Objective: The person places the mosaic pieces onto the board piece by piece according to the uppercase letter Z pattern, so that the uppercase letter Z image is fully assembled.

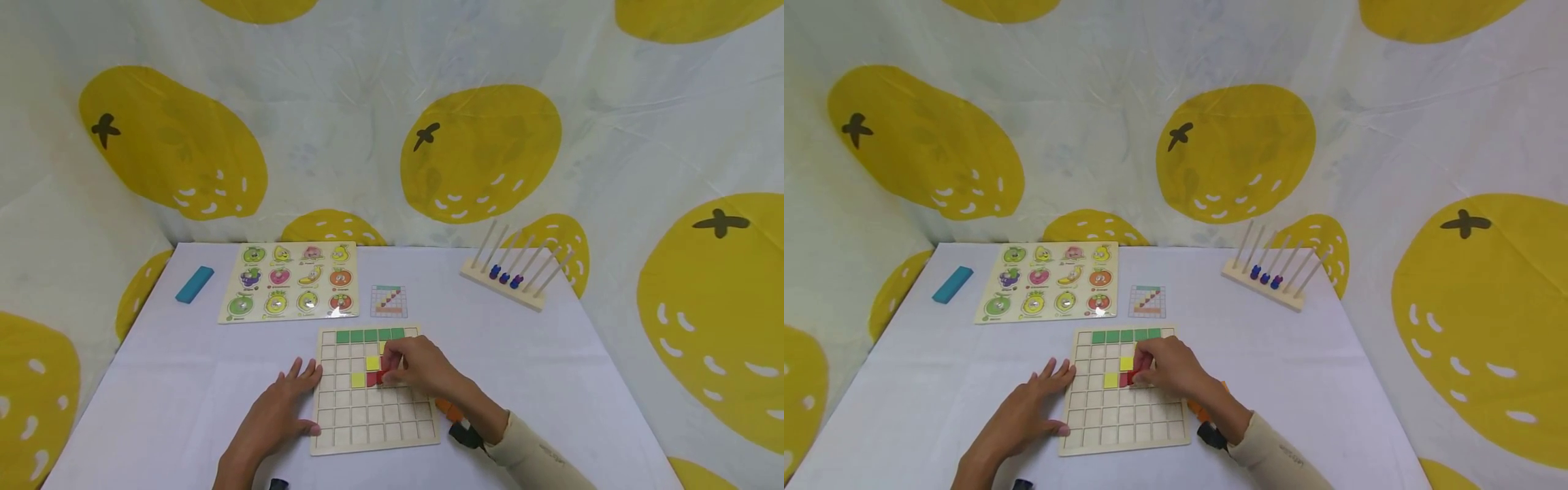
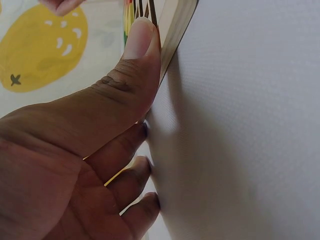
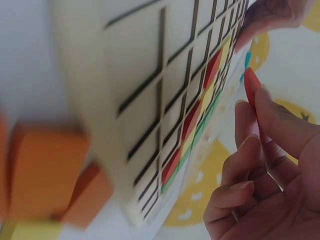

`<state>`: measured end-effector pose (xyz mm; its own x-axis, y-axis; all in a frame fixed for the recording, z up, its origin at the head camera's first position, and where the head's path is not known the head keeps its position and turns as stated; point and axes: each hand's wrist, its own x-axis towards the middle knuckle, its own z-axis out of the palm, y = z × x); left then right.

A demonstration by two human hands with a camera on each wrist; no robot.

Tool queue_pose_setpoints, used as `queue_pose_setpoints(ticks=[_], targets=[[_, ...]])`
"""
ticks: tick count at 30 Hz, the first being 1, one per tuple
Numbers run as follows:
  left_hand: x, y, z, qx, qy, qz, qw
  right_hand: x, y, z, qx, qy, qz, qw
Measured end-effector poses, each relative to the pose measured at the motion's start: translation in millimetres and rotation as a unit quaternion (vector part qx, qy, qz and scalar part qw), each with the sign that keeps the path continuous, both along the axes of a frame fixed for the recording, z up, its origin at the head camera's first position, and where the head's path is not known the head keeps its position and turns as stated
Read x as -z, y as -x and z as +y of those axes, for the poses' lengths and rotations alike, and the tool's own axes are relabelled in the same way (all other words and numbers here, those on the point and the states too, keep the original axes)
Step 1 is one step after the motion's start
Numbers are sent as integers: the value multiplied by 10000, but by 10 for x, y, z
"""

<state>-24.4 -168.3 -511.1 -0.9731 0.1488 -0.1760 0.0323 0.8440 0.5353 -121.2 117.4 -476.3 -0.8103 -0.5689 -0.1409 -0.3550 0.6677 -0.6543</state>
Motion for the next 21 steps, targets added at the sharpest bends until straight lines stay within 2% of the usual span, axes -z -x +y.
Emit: queue_pose_setpoints(ticks=[7, 12, 21], targets=[[-11, 5, -6, -3, 5, -57, 10000, 52, -114, -280, -296, -318, 207, 9988], [-3, 4, -12, -7, -91, -46, 9999, 90, -181, -401, -229, -614, 275, 9975], [11, 2, -19, 7, -135, -29, 9999, 118, -226, -494, -135, -747, 381, 9964]])
